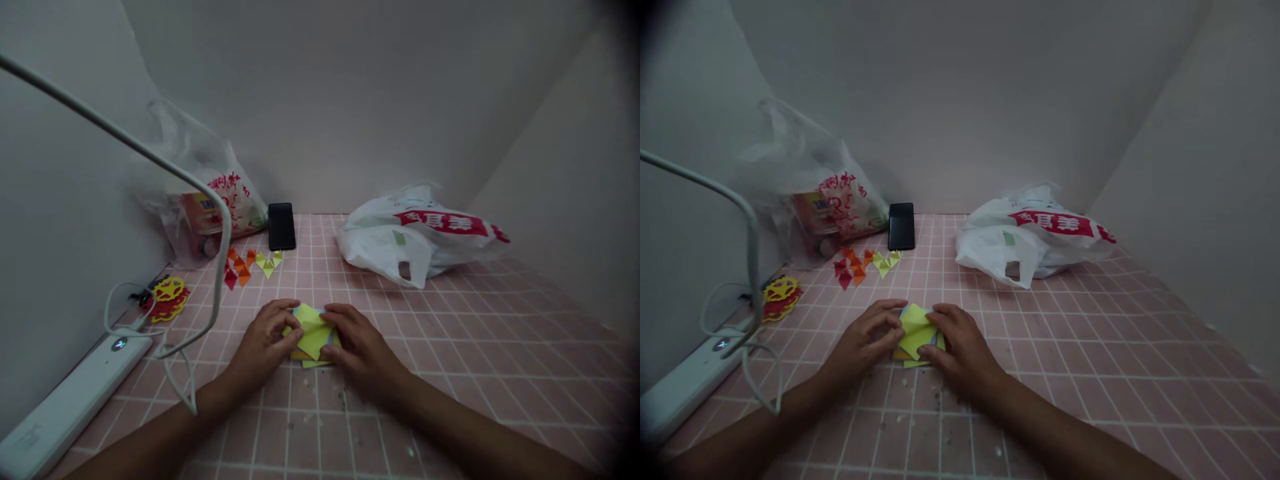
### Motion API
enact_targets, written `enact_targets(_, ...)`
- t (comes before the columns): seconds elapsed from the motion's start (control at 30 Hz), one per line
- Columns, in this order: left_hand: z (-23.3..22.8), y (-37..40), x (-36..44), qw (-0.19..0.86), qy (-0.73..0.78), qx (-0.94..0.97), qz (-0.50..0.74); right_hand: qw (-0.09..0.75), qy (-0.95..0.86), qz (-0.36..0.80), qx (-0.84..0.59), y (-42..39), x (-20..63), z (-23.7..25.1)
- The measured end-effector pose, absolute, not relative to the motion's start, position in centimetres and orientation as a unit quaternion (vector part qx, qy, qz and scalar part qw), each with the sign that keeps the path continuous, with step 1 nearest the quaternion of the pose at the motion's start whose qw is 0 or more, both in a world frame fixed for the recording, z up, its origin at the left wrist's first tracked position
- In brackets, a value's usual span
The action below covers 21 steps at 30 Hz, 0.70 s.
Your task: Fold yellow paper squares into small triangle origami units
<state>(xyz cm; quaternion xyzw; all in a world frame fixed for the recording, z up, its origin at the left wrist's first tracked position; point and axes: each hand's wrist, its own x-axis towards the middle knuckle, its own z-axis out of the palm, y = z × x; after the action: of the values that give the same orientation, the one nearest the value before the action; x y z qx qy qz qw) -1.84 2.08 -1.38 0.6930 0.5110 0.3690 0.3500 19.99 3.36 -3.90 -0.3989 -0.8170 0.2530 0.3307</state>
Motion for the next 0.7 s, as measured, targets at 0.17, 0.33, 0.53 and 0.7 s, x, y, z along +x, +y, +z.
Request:
enact_targets(0.17,-0.6,1.2,-1.4,0.486,0.511,0.571,0.42,0.444,-0.768,0.257,-0.383,3.2,20.5,-2.9)
enact_targets(0.33,-0.7,0.7,-0.7,0.572,0.496,0.515,0.402,0.436,-0.622,0.522,-0.388,1.9,19.6,-2.1)
enact_targets(0.53,-0.7,0.6,-0.4,0.635,0.466,0.482,0.383,0.385,-0.471,0.681,-0.409,0.9,18.7,-2.1)
enact_targets(0.7,-0.7,0.4,-0.2,0.657,0.482,0.453,0.362,0.38,-0.436,0.7,-0.418,0.9,18.7,-2.2)
